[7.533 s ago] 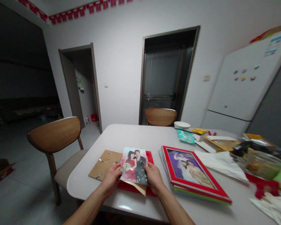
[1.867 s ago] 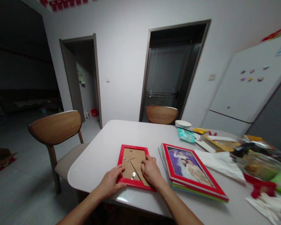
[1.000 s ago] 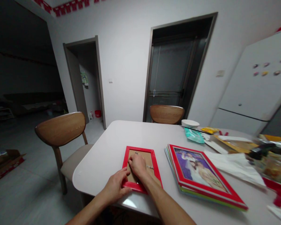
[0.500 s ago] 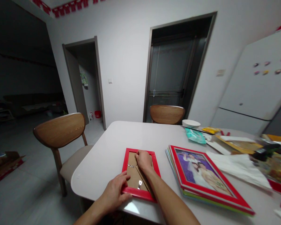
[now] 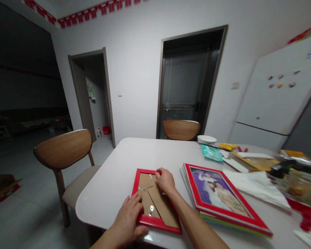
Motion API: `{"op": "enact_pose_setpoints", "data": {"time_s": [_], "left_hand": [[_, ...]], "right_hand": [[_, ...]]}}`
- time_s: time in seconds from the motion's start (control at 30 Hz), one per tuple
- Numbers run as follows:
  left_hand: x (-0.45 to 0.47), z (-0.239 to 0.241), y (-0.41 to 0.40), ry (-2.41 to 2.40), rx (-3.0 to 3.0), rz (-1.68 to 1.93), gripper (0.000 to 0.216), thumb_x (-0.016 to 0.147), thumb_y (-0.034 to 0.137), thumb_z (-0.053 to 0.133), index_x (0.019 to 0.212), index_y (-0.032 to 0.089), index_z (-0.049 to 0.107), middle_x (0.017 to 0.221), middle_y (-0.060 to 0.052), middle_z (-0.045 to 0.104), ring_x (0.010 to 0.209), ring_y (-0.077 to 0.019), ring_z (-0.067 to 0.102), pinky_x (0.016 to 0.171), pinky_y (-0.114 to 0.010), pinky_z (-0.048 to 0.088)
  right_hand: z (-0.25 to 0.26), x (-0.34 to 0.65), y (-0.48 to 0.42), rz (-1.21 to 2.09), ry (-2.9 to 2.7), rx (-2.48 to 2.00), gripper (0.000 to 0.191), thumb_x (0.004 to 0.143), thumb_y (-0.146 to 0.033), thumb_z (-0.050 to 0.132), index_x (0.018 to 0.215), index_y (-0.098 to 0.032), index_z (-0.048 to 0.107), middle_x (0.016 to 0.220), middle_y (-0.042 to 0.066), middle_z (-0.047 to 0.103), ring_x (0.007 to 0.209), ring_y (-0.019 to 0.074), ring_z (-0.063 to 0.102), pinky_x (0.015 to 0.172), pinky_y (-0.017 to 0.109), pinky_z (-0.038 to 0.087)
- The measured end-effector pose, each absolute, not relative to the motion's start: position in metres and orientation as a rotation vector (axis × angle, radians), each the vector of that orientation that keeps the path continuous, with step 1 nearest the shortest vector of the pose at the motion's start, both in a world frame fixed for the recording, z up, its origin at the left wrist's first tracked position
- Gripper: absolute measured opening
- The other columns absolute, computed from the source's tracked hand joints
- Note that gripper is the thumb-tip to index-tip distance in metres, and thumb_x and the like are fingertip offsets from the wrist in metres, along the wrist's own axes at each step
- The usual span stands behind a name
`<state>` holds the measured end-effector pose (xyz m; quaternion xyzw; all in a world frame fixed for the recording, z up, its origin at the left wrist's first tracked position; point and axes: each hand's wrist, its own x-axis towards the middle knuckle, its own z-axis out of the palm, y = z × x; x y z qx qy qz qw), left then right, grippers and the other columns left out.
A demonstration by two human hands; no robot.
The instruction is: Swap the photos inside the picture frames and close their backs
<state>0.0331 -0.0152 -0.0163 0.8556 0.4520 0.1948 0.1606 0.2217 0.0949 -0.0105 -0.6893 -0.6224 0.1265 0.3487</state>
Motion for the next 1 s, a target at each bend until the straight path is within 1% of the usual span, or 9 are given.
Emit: {"op": "enact_pose_setpoints", "data": {"time_s": [0.2,0.33,0.4,0.47,0.57,0.63,0.8,0.9,1.0], "left_hand": [[0.044,-0.006,-0.016,1.220,2.451,0.704,0.031,0.064,0.021,0.060,0.094,0.016,0.054,0.114,-0.012,0.052,0.109,-0.0264,0.043,0.098,-0.047,0.021],[0.045,0.014,-0.019,1.147,2.236,1.010,0.004,0.072,0.020,0.049,0.073,0.019,0.053,0.106,-0.010,0.056,0.103,-0.0244,0.048,0.089,-0.041,0.036],[0.048,0.018,-0.021,1.158,2.106,1.072,0.010,0.076,0.021,0.043,0.074,0.020,0.052,0.107,-0.010,0.056,0.103,-0.0225,0.049,0.087,-0.038,0.038],[0.052,0.014,-0.023,1.216,2.065,1.011,0.021,0.071,0.024,0.050,0.091,0.018,0.052,0.112,-0.011,0.053,0.108,-0.0239,0.045,0.091,-0.039,0.036],[0.059,-0.004,-0.021,1.286,2.166,0.852,0.062,0.055,0.019,0.063,0.114,0.012,0.043,0.124,-0.016,0.043,0.116,-0.0292,0.035,0.096,-0.044,0.028],[0.062,-0.012,-0.018,1.271,2.271,0.847,0.069,0.051,0.012,0.061,0.117,0.012,0.042,0.129,-0.016,0.037,0.119,-0.0299,0.030,0.098,-0.046,0.025],[0.063,0.012,-0.008,1.121,2.161,1.305,0.053,0.067,0.012,0.045,0.119,0.016,0.040,0.126,-0.010,0.042,0.117,-0.0233,0.036,0.098,-0.041,0.028],[0.063,0.041,-0.006,1.185,1.747,1.503,0.038,0.073,0.027,0.049,0.109,0.016,0.048,0.105,-0.010,0.059,0.099,-0.0264,0.053,0.087,-0.042,0.039],[0.077,0.059,-0.012,1.067,1.322,1.598,0.036,0.070,0.034,0.056,0.101,0.017,0.051,0.089,-0.005,0.064,0.083,-0.0246,0.061,0.077,-0.038,0.047]], "right_hand": [[-0.018,0.248,0.032,0.466,-1.347,-1.735,0.044,0.074,-0.038,0.037,0.105,-0.011,0.054,0.108,0.014,0.057,0.094,0.0202,0.055,0.079,0.029,0.041],[-0.018,0.233,0.000,0.948,-1.101,-1.477,0.056,0.078,-0.049,0.023,0.095,-0.011,0.059,0.095,0.014,0.063,0.087,0.0216,0.059,0.074,0.034,0.044],[-0.016,0.220,-0.009,1.339,-0.908,-1.138,0.053,0.075,-0.051,0.029,0.091,-0.011,0.060,0.088,0.013,0.065,0.084,0.0226,0.060,0.073,0.037,0.045],[-0.014,0.207,-0.014,1.482,-0.774,-0.887,0.039,0.069,-0.041,0.045,0.091,-0.012,0.060,0.085,0.011,0.066,0.081,0.0220,0.061,0.073,0.036,0.045],[-0.005,0.193,-0.017,1.437,-0.718,-0.781,0.031,0.059,-0.019,0.054,0.089,-0.013,0.059,0.081,0.007,0.067,0.076,0.0199,0.061,0.072,0.033,0.045],[0.009,0.190,-0.018,1.399,-0.734,-0.769,0.031,0.057,-0.015,0.054,0.088,-0.013,0.059,0.080,0.005,0.067,0.074,0.0187,0.061,0.071,0.032,0.045],[0.046,0.184,-0.019,1.320,-0.891,-0.864,0.042,0.068,-0.035,0.052,0.107,-0.017,0.051,0.094,0.006,0.063,0.081,0.0175,0.058,0.067,0.031,0.044],[0.043,0.178,-0.019,1.225,-0.942,-0.993,0.045,0.065,-0.040,0.057,0.105,-0.021,0.053,0.104,0.006,0.059,0.092,0.0199,0.054,0.070,0.031,0.044],[0.027,0.176,-0.020,1.216,-0.876,-0.947,0.042,0.063,-0.041,0.057,0.102,-0.025,0.051,0.104,0.002,0.060,0.095,0.0218,0.054,0.069,0.033,0.045]]}}
